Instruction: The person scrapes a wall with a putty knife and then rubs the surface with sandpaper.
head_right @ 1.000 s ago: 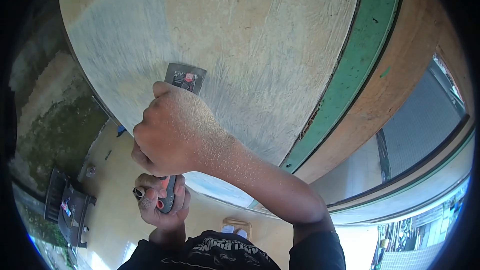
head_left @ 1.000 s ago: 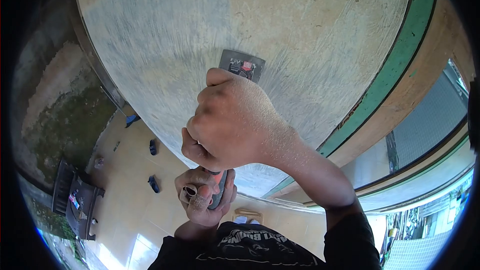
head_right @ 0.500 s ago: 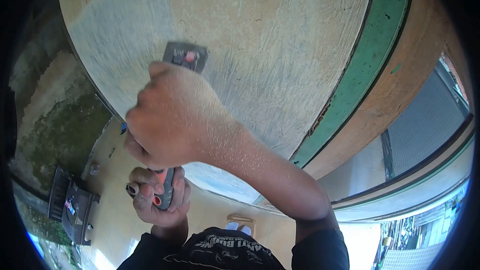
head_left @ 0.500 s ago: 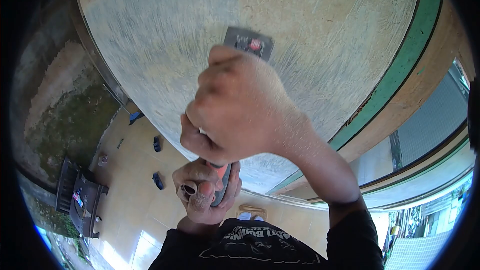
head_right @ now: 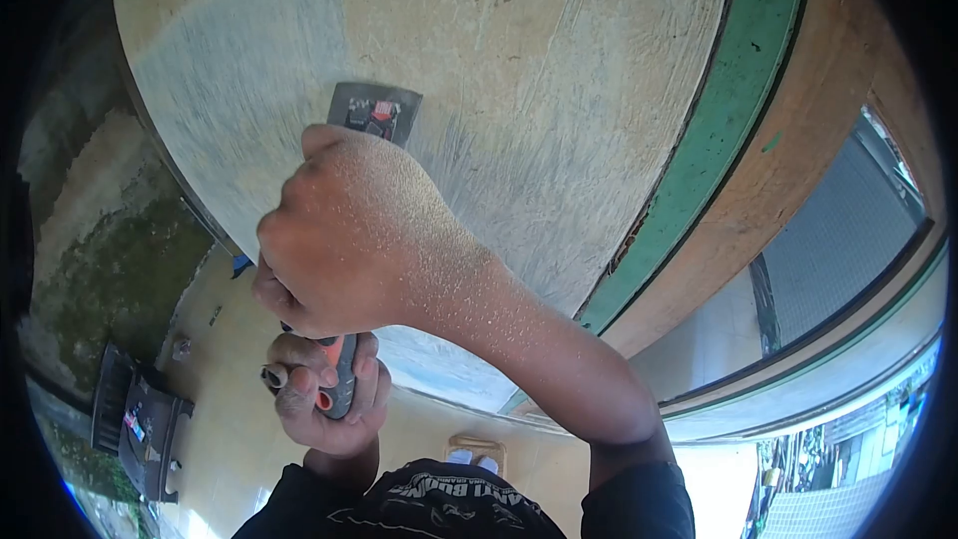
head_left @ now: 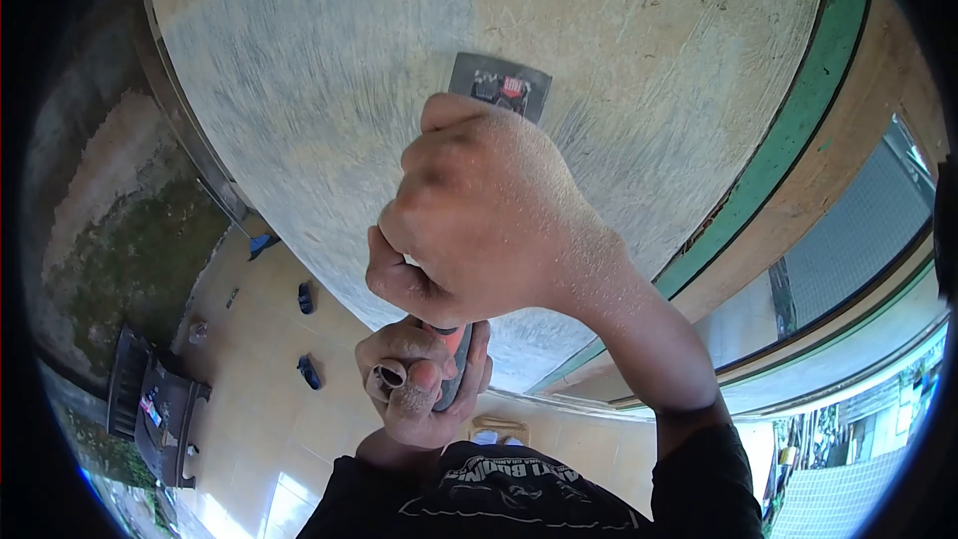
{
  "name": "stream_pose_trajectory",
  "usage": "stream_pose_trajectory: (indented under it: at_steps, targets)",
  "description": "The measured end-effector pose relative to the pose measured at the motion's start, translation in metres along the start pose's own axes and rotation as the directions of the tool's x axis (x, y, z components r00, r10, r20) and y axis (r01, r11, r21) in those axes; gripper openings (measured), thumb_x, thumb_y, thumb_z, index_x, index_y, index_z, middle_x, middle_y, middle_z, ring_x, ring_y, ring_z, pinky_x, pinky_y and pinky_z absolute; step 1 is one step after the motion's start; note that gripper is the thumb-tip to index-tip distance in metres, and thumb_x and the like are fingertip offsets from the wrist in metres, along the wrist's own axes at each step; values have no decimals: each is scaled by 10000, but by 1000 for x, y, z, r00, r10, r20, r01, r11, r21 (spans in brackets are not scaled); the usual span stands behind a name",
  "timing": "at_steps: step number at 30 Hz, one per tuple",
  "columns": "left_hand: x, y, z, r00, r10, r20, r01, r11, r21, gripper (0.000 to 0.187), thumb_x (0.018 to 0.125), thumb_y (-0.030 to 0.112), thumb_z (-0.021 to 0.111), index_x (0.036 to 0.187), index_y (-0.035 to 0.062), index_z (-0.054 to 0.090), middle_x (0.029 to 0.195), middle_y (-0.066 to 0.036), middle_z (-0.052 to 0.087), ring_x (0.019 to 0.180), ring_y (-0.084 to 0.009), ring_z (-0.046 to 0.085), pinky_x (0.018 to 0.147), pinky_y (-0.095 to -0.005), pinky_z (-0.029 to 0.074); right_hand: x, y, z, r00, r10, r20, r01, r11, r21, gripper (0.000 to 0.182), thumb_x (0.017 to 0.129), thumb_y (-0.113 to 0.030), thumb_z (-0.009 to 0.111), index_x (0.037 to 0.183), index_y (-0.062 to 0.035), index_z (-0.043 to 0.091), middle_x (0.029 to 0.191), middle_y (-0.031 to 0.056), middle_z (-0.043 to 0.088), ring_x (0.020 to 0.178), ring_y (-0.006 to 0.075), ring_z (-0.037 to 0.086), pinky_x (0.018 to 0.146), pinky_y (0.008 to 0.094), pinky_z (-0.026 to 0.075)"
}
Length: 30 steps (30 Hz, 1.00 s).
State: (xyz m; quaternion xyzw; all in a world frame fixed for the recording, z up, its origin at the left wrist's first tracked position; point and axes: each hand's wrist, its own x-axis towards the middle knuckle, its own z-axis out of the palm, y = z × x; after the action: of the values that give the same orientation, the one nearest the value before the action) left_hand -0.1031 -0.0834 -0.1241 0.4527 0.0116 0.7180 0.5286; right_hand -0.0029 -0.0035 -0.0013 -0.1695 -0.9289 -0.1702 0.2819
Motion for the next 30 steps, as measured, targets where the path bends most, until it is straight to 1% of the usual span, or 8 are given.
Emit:
stream_pose_trajectory:
  at_steps: [2, 9, 12, 14, 17, 20, 24, 30]
  targets:
    - [-13, -10, -5, 985, 19, -172, -21, 1000, -10, 224, 857, 172, 579, 814, -21, 473, 709, -143, 466, 408, -127, 433, 350, -224, 321, -6, -3, 9, 999, 32, 37, -32, 999, -3, 322, 719, -274, 542, 450, -97, 554, 432, 84, 518, 422, 195, 502, 657, 294, 395]
    - [5, 12, -3, 989, -145, -9, 143, 985, -101, 246, 850, 225, 597, 802, 17, 476, 801, -192, 501, 540, -173, 499, 396, -215, 333, 2, 0, 3, 993, 4, -114, -4, 1000, 1, 296, 619, -163, 543, 359, -99, 419, 360, 32, 400, 362, 184, 392, 575, 279, 394]
    - [0, 11, -6, 989, -139, -55, 134, 987, -94, 229, 851, 211, 588, 801, 20, 471, 813, -189, 501, 617, -185, 524, 407, -219, 343, 3, -1, 0, 999, 41, 28, -40, 998, -42, 312, 709, -270, 548, 448, -100, 559, 443, 80, 529, 426, 198, 505, 657, 289, 390]
    - [-9, 8, -10, 987, -155, -43, 150, 984, -95, 223, 855, 198, 578, 796, 17, 461, 817, -181, 505, 688, -199, 539, 425, -234, 374, -3, -3, 13, 990, 13, -137, -5, 998, 58, 278, 599, -159, 545, 361, -96, 416, 360, 39, 397, 360, 193, 382, 550, 295, 380]
    - [-17, -3, -10, 985, 37, -171, -34, 999, 15, 212, 854, 183, 571, 833, -3, 471, 804, -185, 505, 584, -184, 522, 382, -221, 344, -5, -2, 22, 983, -14, -184, 36, 993, 113, 282, 594, -168, 554, 361, -93, 414, 360, 41, 393, 358, 200, 378, 544, 300, 372]
    - [4, 19, 2, 994, -109, 32, 111, 991, -76, 206, 847, 179, 576, 837, 1, 472, 787, -196, 502, 487, -159, 476, 369, -210, 313, 4, 0, 6, 980, -19, -197, 32, 997, 64, 272, 589, -179, 561, 367, -95, 426, 366, 38, 409, 364, 198, 391, 555, 294, 376]
    - [-1, 14, 3, 990, -71, -123, 68, 997, -32, 219, 829, 191, 602, 793, 6, 491, 741, -225, 505, 381, -97, 378, 373, -209, 302, 3, -2, 8, 986, -6, -165, 16, 998, 62, 261, 582, -186, 562, 370, -95, 438, 371, 38, 418, 374, 200, 408, 563, 292, 379]
    - [-1, 5, -4, 996, -61, -70, 56, 996, -73, 261, 844, 198, 584, 754, -13, 461, 702, -228, 500, 383, -107, 388, 379, -216, 298, 2, -1, 17, 976, -24, -215, 49, 993, 110, 248, 564, -187, 563, 369, -91, 442, 371, 49, 398, 389, 213, 415, 562, 295, 375]
